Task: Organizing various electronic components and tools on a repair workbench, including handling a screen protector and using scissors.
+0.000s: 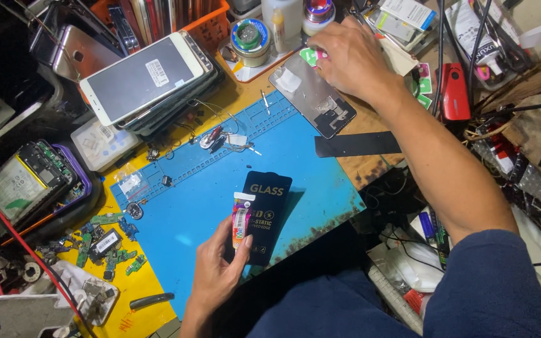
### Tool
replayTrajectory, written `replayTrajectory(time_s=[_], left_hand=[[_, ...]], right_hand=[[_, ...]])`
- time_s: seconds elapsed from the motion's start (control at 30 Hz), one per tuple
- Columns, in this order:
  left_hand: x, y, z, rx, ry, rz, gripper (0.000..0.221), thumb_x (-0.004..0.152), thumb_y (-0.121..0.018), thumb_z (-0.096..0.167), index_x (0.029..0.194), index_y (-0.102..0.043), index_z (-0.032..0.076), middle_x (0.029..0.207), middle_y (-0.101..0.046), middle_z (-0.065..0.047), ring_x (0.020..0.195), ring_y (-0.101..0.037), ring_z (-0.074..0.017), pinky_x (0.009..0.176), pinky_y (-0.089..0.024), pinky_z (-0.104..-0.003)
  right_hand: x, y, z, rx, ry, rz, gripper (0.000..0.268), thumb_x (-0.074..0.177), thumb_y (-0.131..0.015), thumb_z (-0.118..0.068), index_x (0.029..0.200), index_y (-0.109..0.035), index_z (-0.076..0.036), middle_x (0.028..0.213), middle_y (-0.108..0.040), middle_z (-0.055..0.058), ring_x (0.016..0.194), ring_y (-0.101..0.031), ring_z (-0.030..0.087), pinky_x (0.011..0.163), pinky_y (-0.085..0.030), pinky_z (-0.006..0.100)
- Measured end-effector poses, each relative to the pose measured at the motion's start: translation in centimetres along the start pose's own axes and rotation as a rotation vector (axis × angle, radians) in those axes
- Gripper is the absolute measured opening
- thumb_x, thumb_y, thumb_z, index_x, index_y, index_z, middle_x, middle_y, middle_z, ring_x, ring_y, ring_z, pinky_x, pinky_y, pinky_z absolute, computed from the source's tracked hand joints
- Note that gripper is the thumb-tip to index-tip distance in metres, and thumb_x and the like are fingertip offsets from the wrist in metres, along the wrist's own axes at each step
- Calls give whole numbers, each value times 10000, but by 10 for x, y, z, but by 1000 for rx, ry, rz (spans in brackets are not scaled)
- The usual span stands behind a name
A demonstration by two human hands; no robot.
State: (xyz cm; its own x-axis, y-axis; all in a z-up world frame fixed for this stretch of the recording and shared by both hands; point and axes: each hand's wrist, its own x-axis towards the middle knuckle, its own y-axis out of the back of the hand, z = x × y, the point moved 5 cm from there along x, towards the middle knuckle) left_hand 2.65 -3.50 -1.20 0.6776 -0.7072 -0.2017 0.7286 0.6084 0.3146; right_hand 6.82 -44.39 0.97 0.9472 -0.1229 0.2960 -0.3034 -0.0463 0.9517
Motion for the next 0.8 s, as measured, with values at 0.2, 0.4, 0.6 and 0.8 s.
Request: replayTrajectory(time_s=[0.2, 0.4, 0.6, 0.8], left_hand=[[1, 0, -1, 21, 12, -9, 552, 927, -633, 359, 1403, -562, 90, 1255, -739, -108, 1060, -734, -183, 725, -688, -290], [1, 0, -1, 5, 22, 7, 565, 920, -642, 348, 1413, -557, 84, 1266, -738, -112, 1083, -734, -195, 776, -693, -304], [4, 2, -1, -328, 174, -29, 650, 893, -658, 268, 1477, -490, 36, 1340, -656, -176, 1181, -646, -240, 827, -680, -349], [10, 19, 23, -472, 412, 41, 666, 818, -661, 267, 1429, -533, 36, 1360, -658, -184, 1246, -623, -263, 938, -610, -408]], right_hand=[[2, -1, 7, -23, -86, -75, 374, 929, -767, -252, 1273, -756, -104, 1145, -647, 133, 1065, -526, 359, 893, -425, 536], [7, -15, 10, -82, -15, -37, 382, 904, -771, -230, 1279, -753, -154, 1242, -697, 112, 1072, -555, 333, 866, -399, 518], [-5, 4, 15, -135, -8, 132, 367, 895, -871, -279, 1224, -776, -146, 1114, -694, 102, 1010, -597, 292, 865, -427, 492], [-58, 71, -2, 78, -223, -37, 355, 954, -788, -293, 1234, -722, -85, 1227, -664, 205, 1160, -594, 376, 986, -437, 566]])
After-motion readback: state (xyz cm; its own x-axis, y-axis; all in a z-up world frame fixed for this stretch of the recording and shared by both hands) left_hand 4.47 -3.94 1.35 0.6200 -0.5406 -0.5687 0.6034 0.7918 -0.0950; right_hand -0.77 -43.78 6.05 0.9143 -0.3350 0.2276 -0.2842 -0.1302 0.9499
